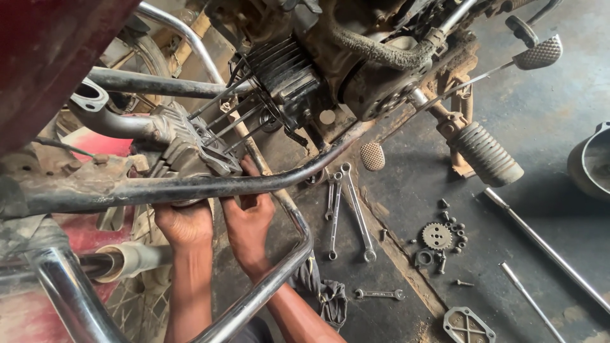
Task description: The recorder disassembles a motorcycle engine cylinder head and uses tools to remove components while another person assists.
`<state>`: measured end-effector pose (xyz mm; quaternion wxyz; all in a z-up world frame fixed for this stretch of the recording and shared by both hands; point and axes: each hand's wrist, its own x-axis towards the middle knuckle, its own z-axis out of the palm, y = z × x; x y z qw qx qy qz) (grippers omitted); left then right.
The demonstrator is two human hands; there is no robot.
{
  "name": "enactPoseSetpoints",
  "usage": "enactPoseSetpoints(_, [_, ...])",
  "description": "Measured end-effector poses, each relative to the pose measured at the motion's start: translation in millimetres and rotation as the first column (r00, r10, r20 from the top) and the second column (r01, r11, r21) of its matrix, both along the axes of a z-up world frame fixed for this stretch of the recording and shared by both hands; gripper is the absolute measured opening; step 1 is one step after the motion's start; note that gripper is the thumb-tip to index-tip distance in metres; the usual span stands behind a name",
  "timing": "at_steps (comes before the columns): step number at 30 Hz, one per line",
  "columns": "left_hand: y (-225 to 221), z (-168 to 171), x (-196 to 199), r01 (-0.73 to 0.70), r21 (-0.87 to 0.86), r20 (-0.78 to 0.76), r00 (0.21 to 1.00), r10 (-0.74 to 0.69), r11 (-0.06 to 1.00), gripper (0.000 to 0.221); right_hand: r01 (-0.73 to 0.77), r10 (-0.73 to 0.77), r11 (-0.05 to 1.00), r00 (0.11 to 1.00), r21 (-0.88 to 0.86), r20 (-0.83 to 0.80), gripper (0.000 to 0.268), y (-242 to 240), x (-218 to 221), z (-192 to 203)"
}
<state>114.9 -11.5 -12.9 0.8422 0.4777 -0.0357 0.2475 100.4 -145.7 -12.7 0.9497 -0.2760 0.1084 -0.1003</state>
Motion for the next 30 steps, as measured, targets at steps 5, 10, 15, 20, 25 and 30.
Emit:
enactPoseSetpoints(5, [5.9, -5.7, -2.9, 0.013, 0.054, 0.019, 1.000, -0.014, 0.998, 0.013, -0.007, 0.007, 1.000, 1.000, -0.018, 0.013, 0.061, -3.2, 0.2, -1.0])
enactPoseSetpoints(10, [-2.8, -0.3, -1.5, 0.067, 0.112, 0.091, 0.993, -0.078, 0.991, 0.024, -0.009, 0.010, 0.998, 1.000, -0.059, 0.015, 0.060, -10.2, 2.7, 1.3])
enactPoseSetpoints(15, [5.7, -3.1, -5.6, 0.031, 0.162, 0.057, 0.998, -0.041, 0.986, 0.017, -0.095, 0.095, 0.994, 0.995, 0.047, 0.003, 0.063, -4.1, 1.6, -5.4])
enactPoseSetpoints(20, [3.4, 1.4, -4.9, 0.050, 0.173, 0.053, 0.997, -0.060, 0.984, 0.016, -0.048, 0.047, 0.998, 0.998, 0.038, 0.033, 0.062, -5.4, 2.7, -3.0])
enactPoseSetpoints(25, [-1.0, -0.8, -4.0, 0.058, 0.164, 0.045, 0.997, -0.066, 0.985, 0.017, -0.038, 0.038, 0.999, 0.998, -0.019, 0.040, 0.063, -3.4, 3.2, -9.9])
enactPoseSetpoints(30, [1.2, -9.4, 4.1, 0.085, 0.194, 0.061, 0.993, -0.098, 0.977, 0.017, -0.007, 0.004, 0.998, 0.999, 0.057, 0.049, 0.064, 6.3, 7.1, -20.7])
